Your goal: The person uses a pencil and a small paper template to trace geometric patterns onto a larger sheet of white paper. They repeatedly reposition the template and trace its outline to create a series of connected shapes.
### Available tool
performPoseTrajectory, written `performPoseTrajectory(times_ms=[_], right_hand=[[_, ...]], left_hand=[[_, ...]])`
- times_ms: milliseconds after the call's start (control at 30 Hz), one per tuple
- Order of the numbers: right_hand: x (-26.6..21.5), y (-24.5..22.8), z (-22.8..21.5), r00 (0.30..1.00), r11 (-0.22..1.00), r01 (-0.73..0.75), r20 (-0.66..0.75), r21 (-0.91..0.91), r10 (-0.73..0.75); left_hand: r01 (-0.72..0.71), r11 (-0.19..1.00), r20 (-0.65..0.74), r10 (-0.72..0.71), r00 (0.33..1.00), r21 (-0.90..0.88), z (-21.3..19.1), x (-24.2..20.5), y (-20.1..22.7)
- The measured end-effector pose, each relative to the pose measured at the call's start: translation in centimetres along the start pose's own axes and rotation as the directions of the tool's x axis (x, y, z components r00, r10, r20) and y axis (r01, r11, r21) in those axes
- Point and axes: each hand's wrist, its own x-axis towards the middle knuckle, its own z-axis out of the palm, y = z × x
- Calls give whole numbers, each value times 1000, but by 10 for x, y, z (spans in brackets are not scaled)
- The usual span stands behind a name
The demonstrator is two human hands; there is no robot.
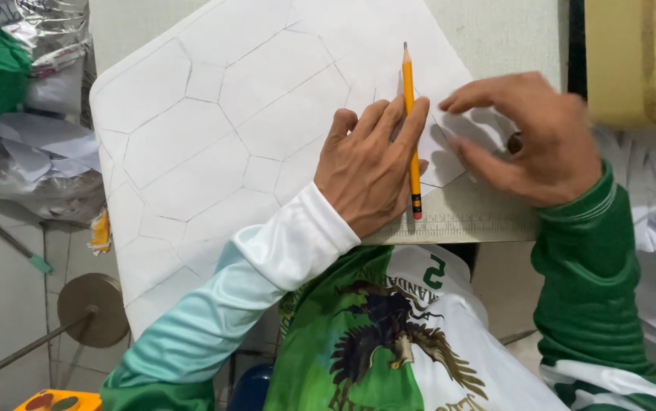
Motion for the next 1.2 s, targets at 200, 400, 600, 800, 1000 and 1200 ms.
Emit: performPoseTrajectory(times_ms=[200,400,600,800,1000,1200], right_hand=[[21,-11,4,977,968,-214,9,128,215],[32,-30,8,835,744,-550,240,378,495],[24,-31,17,872,769,-484,159,418,462],[-42,-18,-17,870,758,-395,-53,518,490],[-69,-41,-12,816,813,-480,-173,329,552],[-51,-31,11,921,917,-363,-89,165,380]], left_hand=[[-21,999,-17,21,1000,33,-2,2,0],[27,996,-9,-28,1000,-87,-4,4,2],[29,982,-16,-32,999,-187,-6,5,1],[-17,994,6,18,1000,-105,-5,4,0],[-44,988,-39,38,998,-148,-3,3,-1],[-66,973,-66,52,996,-220,-1,0,-5]])
